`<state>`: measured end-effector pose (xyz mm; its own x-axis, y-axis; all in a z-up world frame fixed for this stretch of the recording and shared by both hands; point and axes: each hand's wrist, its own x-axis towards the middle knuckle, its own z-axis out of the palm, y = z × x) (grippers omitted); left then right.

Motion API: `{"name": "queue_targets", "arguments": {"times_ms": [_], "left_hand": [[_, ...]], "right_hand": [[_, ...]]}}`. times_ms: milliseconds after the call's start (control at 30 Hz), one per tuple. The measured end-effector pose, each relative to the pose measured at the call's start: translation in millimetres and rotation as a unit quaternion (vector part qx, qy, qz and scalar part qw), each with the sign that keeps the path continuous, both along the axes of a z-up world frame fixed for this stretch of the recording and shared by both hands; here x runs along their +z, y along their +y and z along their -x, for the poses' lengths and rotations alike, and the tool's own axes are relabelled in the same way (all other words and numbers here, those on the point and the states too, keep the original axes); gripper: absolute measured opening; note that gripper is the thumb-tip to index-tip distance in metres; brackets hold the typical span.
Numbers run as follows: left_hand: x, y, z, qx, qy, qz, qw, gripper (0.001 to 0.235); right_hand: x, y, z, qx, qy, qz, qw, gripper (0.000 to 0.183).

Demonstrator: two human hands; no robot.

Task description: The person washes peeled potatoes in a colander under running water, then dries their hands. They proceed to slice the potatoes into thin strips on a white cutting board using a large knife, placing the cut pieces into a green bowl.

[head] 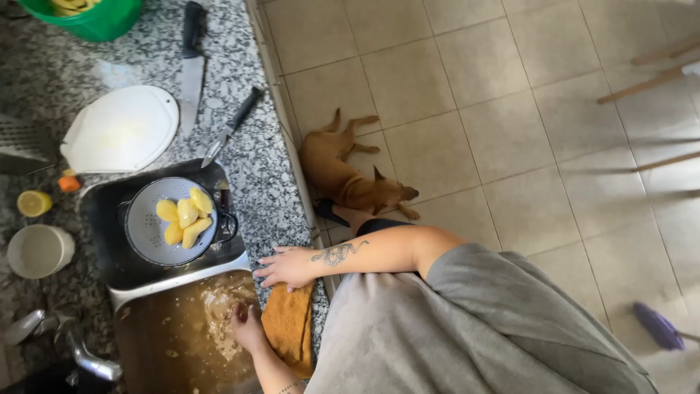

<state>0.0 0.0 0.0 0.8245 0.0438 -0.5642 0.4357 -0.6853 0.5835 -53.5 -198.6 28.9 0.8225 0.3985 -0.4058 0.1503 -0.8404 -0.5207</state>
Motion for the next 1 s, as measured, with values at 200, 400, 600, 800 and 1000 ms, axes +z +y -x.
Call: {"name": "queue_targets", "arguments": {"times_ms": [200, 400, 600, 800, 1000], "left_hand": [[-46.7, 25.5, -10.5, -0.019, -0.064, -0.001, 0.998, 0.035], [-100.4, 41.3, -15.8, -0.054, -0.185, -0.025, 0.981, 0.035], [-64.9, 28.5, -15.5, 0.021, -0.246, -0.003, 0.969, 0.031], [-71.6, 19.6, -49.9, 0.134, -0.261, 0.077, 0.953, 0.047], [-22.5, 10.8, -139.8, 0.223, -0.259, 0.160, 0.926, 0.070]], "right_hand": [[7.1, 2.1, -7.1, 0.010, -0.008, 0.003, 1.000, 0.063], [8.9, 3.1, -15.3, 0.032, -0.077, 0.018, 0.996, 0.052], [6.8, 0.6, -37.3, 0.092, -0.027, 0.044, 0.994, 0.042], [46.7, -12.1, -59.6, 0.091, 0.006, -0.039, 0.995, 0.036], [50.0, -64.7, -83.0, 0.006, -0.082, -0.148, 0.986, 0.035]]}}
